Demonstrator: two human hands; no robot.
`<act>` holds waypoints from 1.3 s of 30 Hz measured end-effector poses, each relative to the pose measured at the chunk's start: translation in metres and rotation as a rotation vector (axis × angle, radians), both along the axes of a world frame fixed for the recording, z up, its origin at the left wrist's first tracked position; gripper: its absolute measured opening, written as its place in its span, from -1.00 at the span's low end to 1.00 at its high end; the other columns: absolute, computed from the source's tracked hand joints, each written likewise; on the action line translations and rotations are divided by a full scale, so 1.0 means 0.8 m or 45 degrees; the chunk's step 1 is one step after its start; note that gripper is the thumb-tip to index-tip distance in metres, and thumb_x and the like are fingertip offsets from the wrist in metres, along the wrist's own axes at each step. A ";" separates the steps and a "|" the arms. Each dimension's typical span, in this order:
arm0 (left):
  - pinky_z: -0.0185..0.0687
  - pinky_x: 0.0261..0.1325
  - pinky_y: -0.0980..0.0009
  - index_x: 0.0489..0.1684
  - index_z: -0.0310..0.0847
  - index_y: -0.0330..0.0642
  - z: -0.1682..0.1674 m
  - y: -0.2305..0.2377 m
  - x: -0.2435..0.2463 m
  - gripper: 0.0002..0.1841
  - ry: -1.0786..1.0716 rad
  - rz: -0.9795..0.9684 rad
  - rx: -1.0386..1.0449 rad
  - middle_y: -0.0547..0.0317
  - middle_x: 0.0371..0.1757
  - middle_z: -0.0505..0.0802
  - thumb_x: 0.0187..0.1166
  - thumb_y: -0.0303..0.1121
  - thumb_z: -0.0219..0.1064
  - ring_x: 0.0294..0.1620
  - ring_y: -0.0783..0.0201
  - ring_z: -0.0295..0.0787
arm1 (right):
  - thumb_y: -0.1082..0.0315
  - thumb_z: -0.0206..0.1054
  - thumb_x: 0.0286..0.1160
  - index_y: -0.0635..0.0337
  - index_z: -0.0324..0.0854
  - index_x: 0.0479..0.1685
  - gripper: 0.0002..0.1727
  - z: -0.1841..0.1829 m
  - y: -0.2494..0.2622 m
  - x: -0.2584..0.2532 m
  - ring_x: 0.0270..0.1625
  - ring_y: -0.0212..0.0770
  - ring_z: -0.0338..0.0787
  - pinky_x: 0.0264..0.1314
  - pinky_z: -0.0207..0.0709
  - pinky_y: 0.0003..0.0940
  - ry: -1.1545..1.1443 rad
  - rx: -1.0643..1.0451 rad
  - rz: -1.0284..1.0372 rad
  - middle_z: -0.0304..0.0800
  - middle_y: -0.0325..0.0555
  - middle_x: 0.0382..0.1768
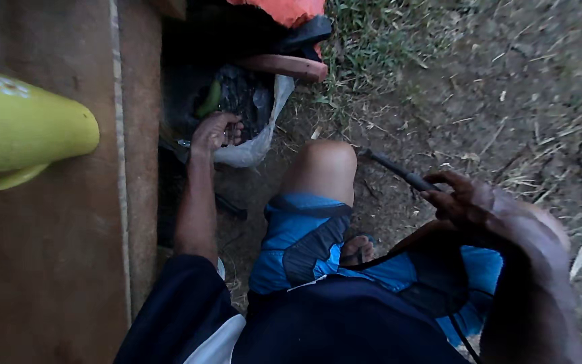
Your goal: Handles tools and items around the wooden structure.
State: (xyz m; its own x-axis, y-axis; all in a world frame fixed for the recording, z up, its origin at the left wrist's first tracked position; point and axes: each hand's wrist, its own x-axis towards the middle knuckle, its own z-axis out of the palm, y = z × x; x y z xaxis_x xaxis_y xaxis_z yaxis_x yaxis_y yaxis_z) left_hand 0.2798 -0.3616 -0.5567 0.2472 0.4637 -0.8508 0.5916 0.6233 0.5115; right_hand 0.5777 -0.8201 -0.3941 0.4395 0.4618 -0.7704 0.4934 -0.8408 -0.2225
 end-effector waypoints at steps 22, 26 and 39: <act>0.84 -0.25 0.30 0.27 0.66 -0.11 0.032 -0.005 -0.036 -0.66 -0.238 -0.114 0.194 0.15 -0.18 0.84 0.82 -0.10 0.16 -0.36 0.25 0.82 | -0.08 0.22 0.74 -0.28 0.54 0.47 -0.59 0.001 0.000 -0.001 -0.29 0.23 0.81 -0.20 0.60 0.43 -0.006 -0.002 -0.012 0.83 0.13 -0.25; 0.87 -0.04 0.17 0.42 0.46 -0.19 0.030 -0.017 -0.045 -0.64 -0.480 0.129 0.293 0.02 -0.04 0.85 0.86 -0.17 0.10 -0.16 0.10 0.88 | -0.08 0.21 0.74 -0.26 0.54 0.47 -0.59 0.000 0.000 0.001 -0.33 0.22 0.79 -0.23 0.60 0.42 -0.007 0.013 -0.003 0.81 0.13 -0.31; 0.61 0.31 -0.28 0.23 0.68 -0.30 0.014 -0.034 -0.001 -0.35 0.564 -0.472 0.812 -0.24 0.14 0.82 0.45 0.15 0.46 0.22 -0.16 0.77 | -0.06 0.22 0.75 -0.29 0.54 0.46 -0.61 0.003 0.005 0.001 -0.30 0.21 0.82 -0.21 0.61 0.41 -0.012 -0.024 0.007 0.83 0.11 -0.29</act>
State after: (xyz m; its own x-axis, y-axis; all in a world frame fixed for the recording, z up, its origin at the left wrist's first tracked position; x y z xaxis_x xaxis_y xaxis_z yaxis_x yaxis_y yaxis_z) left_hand 0.2793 -0.3891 -0.5453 0.1838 0.8408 -0.5092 0.9281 0.0222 0.3717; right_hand 0.5786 -0.8157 -0.3913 0.4441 0.4497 -0.7749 0.5003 -0.8420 -0.2019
